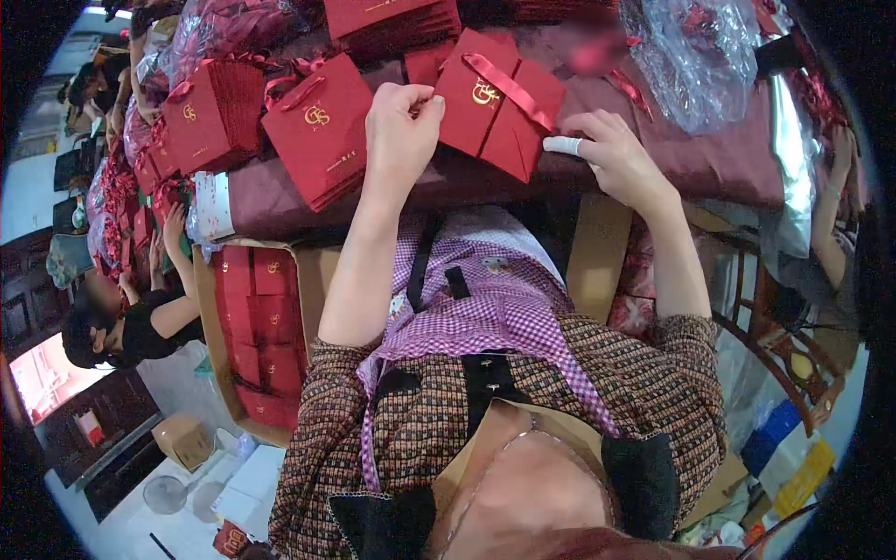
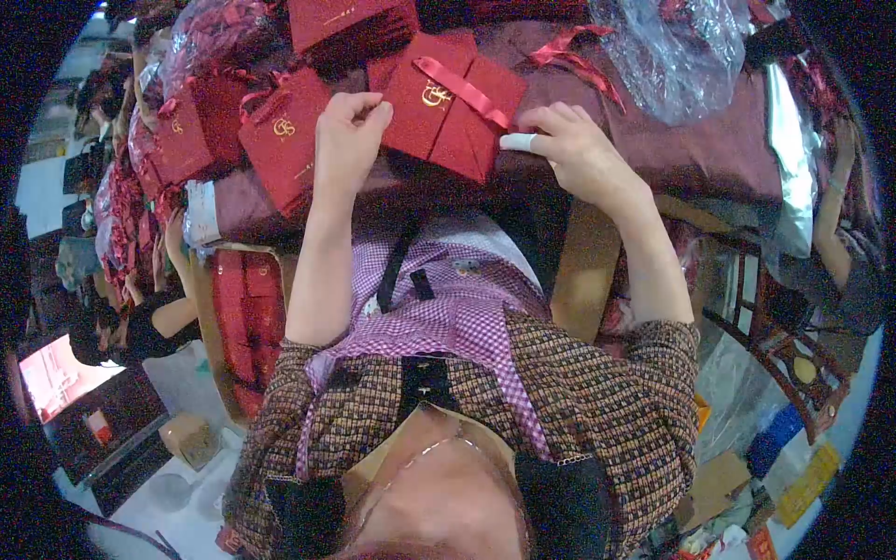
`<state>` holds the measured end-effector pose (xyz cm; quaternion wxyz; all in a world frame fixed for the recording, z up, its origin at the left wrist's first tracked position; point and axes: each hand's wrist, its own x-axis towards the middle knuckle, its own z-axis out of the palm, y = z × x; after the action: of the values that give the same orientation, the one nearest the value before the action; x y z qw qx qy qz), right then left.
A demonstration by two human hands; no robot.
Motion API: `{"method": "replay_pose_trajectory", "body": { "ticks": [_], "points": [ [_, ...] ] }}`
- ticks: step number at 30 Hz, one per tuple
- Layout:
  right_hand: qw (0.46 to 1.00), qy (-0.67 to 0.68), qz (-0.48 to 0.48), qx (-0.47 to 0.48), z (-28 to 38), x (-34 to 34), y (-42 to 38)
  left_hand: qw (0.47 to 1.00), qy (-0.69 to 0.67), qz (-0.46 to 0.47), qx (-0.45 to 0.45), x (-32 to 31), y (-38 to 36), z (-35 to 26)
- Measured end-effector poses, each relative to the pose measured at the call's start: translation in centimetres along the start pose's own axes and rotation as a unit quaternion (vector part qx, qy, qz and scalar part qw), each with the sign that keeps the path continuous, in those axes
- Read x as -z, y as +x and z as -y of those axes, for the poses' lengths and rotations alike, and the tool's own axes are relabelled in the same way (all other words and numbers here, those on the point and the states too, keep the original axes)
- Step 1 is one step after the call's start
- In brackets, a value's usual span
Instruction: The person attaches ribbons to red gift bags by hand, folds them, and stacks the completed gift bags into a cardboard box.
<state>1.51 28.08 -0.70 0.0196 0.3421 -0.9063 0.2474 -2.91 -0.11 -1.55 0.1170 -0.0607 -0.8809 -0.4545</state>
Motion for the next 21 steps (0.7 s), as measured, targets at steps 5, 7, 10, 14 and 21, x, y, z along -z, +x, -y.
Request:
{"method": "replay_pose_trajectory", "body": {
  "ticks": [5, 7, 10, 14, 21],
  "points": [
    [0.998, -0.004, -0.067, 0.016, -0.9, -0.8, -0.8, 1.000, 0.010, 0.007, -0.002, 0.0, 0.2, 0.5],
    [0.997, 0.036, -0.067, -0.002, -0.6, -0.4, -0.6, 1.000, 0.021, 0.004, -0.013, 0.3, 0.2, 0.4],
    [0.991, 0.105, -0.078, -0.027, -0.7, -0.1, -0.2, 1.000, -0.005, 0.020, -0.017, 0.9, 0.1, -0.1],
    [0.981, 0.102, -0.164, -0.014, 0.6, 0.8, 1.2, 0.999, -0.007, 0.034, -0.003, 1.5, 0.3, -0.6],
    [0.881, 0.428, -0.202, -0.012, 3.6, -2.6, 3.8, 0.999, 0.002, 0.041, 0.007, 1.8, 0.4, -0.9]
  ]
}}
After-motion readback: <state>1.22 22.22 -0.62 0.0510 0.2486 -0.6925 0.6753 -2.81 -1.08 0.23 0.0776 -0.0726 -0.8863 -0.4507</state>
